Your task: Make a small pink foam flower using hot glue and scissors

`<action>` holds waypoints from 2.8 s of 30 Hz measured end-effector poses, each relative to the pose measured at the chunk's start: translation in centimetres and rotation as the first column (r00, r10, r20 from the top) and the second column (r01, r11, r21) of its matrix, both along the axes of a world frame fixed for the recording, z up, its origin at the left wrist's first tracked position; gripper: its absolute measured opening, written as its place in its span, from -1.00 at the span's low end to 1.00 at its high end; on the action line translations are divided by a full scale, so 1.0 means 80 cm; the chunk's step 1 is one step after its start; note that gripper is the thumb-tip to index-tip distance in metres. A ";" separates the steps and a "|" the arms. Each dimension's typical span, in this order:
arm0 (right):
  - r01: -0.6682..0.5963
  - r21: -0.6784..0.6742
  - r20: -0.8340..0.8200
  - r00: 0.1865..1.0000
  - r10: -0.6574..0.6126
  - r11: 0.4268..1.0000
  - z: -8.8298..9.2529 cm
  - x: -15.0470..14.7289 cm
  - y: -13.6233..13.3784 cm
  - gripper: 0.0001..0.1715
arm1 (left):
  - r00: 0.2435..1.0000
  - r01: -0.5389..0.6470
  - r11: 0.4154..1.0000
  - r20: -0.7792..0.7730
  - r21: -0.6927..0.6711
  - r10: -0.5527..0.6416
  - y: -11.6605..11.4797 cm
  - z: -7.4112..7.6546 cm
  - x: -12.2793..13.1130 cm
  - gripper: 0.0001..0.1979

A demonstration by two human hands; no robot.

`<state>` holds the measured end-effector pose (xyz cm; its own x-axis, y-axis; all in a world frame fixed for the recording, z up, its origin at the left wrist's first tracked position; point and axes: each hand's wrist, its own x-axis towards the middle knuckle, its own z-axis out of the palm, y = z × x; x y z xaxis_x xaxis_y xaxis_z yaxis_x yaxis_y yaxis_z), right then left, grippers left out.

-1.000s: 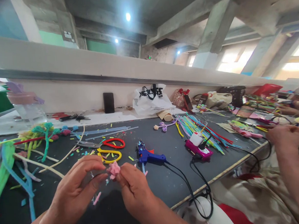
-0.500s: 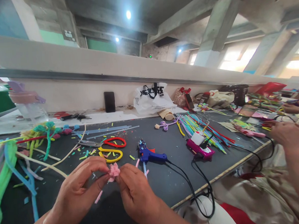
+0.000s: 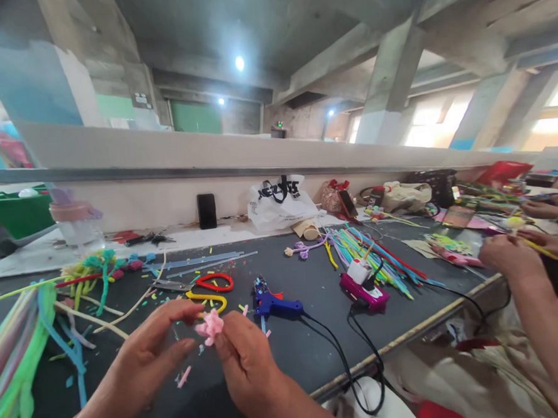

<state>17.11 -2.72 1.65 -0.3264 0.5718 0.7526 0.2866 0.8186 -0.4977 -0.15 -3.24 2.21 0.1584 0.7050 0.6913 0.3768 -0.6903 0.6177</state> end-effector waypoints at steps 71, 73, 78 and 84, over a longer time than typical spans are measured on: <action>-0.112 -0.507 0.451 0.811 0.374 0.854 0.013 -0.039 -0.119 -0.80 | 0.977 0.168 0.954 -0.090 -0.248 -0.195 -0.183 -0.083 -0.062 -0.77; -0.110 -0.542 0.447 0.802 0.396 0.833 0.015 -0.038 -0.118 -0.83 | 0.973 0.177 0.954 -0.102 -0.241 -0.206 -0.182 -0.080 -0.061 -0.76; -0.063 -0.711 0.415 0.766 0.490 0.700 0.012 -0.036 -0.112 -0.82 | 0.967 0.201 0.953 -0.110 -0.227 -0.230 -0.181 -0.070 -0.056 -0.77; -0.002 -0.819 0.416 0.686 0.597 0.573 0.010 -0.035 -0.101 -0.78 | 0.952 0.232 0.934 -0.131 -0.273 -0.275 -0.183 -0.071 -0.051 -0.72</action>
<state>14.31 -10.81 2.42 -0.7724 0.5559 -0.3072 0.5571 0.3608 -0.7479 -4.25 -17.88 -3.43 0.4514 0.7732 0.4454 0.3207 -0.6064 0.7276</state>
